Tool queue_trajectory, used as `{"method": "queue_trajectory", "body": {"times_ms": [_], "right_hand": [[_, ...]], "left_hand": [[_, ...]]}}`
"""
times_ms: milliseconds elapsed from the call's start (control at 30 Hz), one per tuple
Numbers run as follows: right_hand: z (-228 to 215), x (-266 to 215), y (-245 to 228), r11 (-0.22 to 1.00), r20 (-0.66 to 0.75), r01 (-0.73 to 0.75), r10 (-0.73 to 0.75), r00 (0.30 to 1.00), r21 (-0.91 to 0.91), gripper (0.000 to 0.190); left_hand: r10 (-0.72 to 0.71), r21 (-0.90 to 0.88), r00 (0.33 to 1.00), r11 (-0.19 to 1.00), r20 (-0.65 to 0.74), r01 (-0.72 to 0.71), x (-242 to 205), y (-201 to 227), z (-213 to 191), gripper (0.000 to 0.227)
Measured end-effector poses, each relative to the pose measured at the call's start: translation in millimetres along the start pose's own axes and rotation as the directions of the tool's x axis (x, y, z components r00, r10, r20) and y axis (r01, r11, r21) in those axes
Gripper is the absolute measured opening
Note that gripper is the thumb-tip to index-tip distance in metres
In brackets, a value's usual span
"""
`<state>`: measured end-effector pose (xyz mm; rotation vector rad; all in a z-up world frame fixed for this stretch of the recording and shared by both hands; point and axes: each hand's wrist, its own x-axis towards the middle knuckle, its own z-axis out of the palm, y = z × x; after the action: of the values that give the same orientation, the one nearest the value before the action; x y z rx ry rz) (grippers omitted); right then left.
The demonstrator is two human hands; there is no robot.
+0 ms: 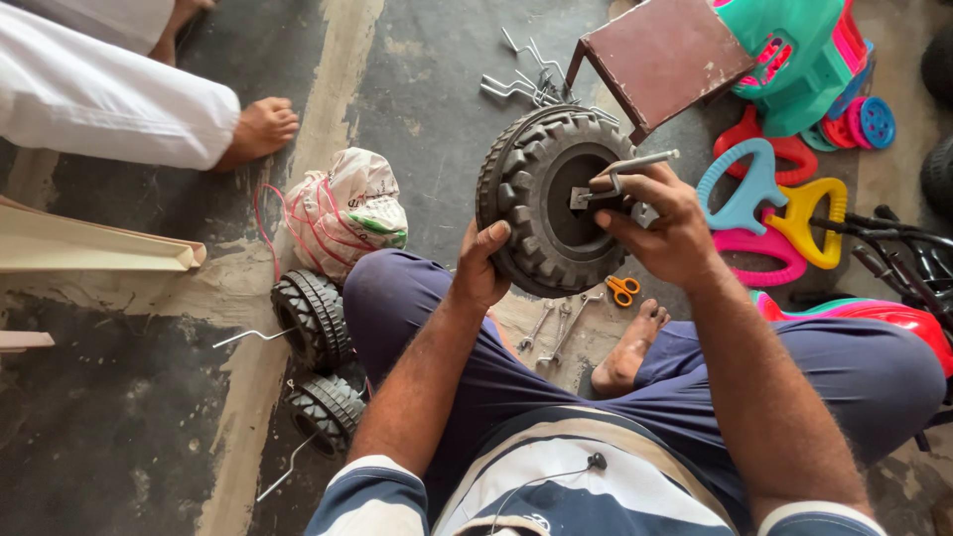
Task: The person sits on the floor and assembles small toy wheels by inserting metal rods into the wheel hubs. They handle multiple wheels, using a metal rod to secure the axle, and place the finished wheels aside.
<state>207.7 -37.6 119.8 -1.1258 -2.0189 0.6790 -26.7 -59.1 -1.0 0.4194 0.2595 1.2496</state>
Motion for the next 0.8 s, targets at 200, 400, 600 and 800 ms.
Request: {"method": "queue_trajectory", "body": {"times_ms": [200, 400, 600, 800], "right_hand": [[16, 7, 0, 0.987, -0.014, 0.032, -0.035, 0.999, -0.158, 0.031], [32, 8, -4, 0.994, -0.060, 0.072, -0.077, 0.995, -0.082, 0.024], [31, 15, -14, 0.991, -0.054, 0.071, -0.077, 0.996, -0.114, 0.017], [28, 20, -7, 0.969, -0.015, 0.213, -0.213, 0.977, 0.128, 0.019]], "left_hand": [[0.004, 0.003, 1.000, 1.000, -0.018, -0.004, 0, 6, 6, 0.063], [0.030, -0.040, 1.000, 0.999, -0.003, -0.031, 0, 14, 2, 0.064], [-0.038, -0.131, 0.998, 0.991, -0.045, 0.031, 0, 10, -10, 0.060], [-0.027, -0.081, 1.000, 0.996, 0.013, 0.028, 1, 15, -8, 0.057]]}}
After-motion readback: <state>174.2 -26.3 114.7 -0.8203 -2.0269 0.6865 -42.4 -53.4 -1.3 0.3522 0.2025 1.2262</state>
